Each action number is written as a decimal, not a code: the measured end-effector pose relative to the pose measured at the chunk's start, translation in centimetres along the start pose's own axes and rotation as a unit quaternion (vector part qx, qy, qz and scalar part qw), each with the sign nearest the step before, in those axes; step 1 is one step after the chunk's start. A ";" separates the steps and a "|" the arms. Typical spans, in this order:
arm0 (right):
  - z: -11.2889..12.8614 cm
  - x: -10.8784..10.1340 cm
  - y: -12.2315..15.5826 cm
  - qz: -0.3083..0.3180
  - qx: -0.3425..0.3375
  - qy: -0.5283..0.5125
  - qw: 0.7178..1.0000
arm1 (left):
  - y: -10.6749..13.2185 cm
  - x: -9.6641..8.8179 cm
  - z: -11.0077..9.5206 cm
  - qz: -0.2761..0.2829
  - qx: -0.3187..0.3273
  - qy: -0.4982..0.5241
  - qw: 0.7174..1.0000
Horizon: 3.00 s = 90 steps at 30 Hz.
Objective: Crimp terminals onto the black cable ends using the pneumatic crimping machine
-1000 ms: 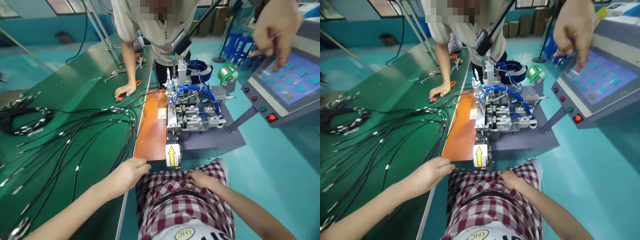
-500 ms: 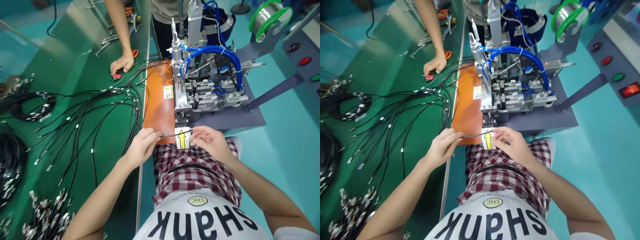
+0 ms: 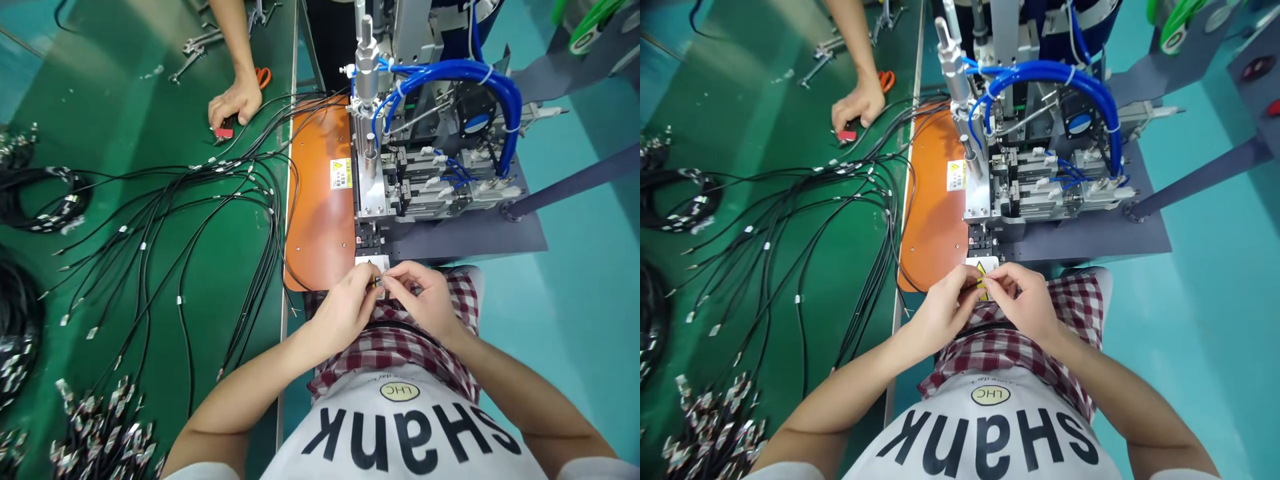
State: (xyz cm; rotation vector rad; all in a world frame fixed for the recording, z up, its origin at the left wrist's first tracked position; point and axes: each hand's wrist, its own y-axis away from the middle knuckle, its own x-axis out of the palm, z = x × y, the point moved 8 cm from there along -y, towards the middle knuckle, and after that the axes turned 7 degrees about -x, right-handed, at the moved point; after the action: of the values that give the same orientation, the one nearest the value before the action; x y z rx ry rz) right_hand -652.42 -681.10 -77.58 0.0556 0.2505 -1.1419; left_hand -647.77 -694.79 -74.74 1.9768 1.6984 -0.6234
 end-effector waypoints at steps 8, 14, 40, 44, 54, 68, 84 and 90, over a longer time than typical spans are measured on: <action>-3.1 -0.7 -1.3 0.030 0.072 -0.058 0.995 | -1.9 -1.1 3.3 -0.030 -0.056 0.109 0.992; -2.9 0.7 -2.4 0.048 0.083 -0.126 0.987 | -2.7 -1.3 3.0 -0.049 -0.047 0.105 0.992; -2.5 -1.1 -3.2 -0.025 0.023 -0.167 0.985 | -3.4 -1.5 1.3 -0.132 -0.004 0.067 0.989; -2.3 -1.0 -3.2 -0.022 0.010 -0.175 0.984 | -3.3 -1.3 1.4 -0.129 -0.016 0.077 0.989; -2.0 -0.9 -3.2 -0.015 -0.012 -0.131 0.991 | -2.6 -0.9 2.6 -0.134 -0.055 0.137 0.980; -1.1 -0.2 -2.8 -0.023 -0.085 -0.065 0.994 | -3.8 0.9 4.4 0.006 -0.193 0.490 0.850; 0.0 0.3 -2.3 -0.015 -0.107 -0.039 0.993 | -3.6 1.5 4.9 0.058 -0.265 0.535 0.800; 0.5 0.2 -2.3 -0.027 -0.128 -0.018 0.991 | -3.4 1.3 3.9 0.037 -0.245 0.538 0.805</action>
State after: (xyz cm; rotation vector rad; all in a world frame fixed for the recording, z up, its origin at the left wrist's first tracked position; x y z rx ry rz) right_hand -654.35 -682.33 -76.95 -0.1996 0.3673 -1.1544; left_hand -651.11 -695.68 -78.85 2.0480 1.9926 1.1178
